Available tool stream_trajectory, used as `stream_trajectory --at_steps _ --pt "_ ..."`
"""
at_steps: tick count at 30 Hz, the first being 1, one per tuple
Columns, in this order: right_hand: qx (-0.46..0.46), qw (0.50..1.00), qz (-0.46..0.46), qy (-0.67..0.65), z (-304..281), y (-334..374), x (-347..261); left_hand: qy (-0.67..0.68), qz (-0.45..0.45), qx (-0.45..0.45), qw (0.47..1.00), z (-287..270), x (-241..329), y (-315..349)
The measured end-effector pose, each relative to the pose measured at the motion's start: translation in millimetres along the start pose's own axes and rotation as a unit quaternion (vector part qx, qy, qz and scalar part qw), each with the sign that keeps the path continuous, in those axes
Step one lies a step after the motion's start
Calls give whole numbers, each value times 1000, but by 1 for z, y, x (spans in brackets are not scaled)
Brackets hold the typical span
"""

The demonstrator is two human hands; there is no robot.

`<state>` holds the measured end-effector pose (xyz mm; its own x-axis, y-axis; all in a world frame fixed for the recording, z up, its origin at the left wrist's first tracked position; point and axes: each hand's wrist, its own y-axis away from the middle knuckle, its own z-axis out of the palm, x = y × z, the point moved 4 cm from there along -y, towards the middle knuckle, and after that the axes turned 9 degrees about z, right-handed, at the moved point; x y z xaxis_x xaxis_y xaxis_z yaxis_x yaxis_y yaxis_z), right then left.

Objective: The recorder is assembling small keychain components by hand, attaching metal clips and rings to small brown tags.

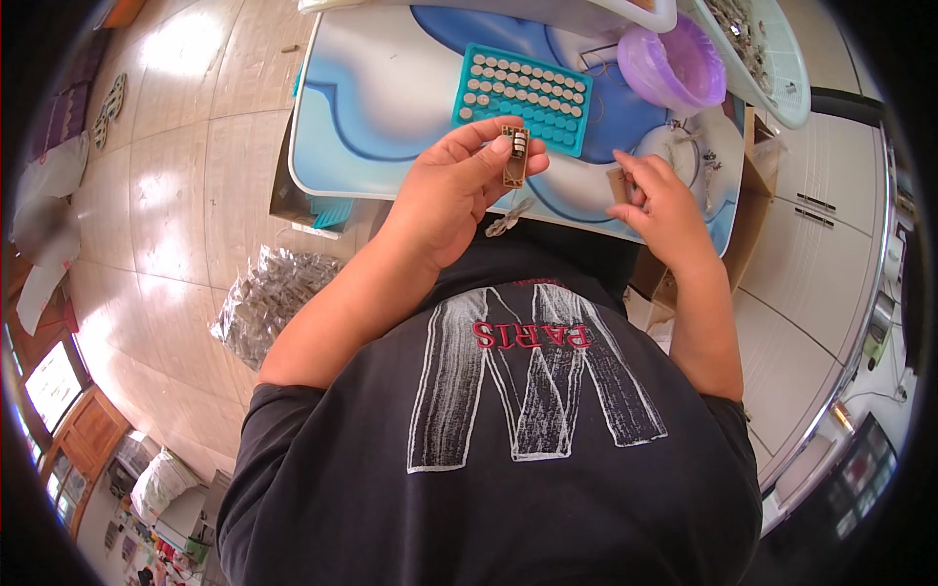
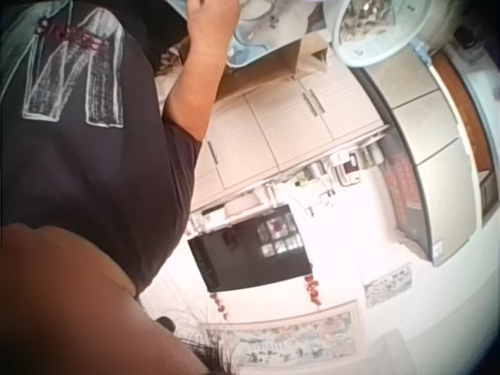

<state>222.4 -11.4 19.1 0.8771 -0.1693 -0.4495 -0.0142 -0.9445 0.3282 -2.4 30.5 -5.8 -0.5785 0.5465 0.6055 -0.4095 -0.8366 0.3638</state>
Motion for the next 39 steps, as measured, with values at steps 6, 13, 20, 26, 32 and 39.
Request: stream_trajectory --at_steps 6,13,20,26,32,39 --pt "-15 1000 -24 6 -1 4 4 13 -7 -14 1000 -1 -2 -1" --pt "133 969 -159 -135 -17 6 -71 76 -72 -22 994 2 -12 2" --pt "184 955 -201 -115 -6 3 -97 108 -99 -45 988 2 -16 3" --pt "181 959 -201 -85 -1 1 -100 113 -99 -57 987 4 -15 4" --pt "175 963 -187 -81 1 1 -102 83 -85 -29 993 8 -14 5" --pt "159 955 -204 -146 3 -1 -95 -148 17 -84 985 10 -3 9"
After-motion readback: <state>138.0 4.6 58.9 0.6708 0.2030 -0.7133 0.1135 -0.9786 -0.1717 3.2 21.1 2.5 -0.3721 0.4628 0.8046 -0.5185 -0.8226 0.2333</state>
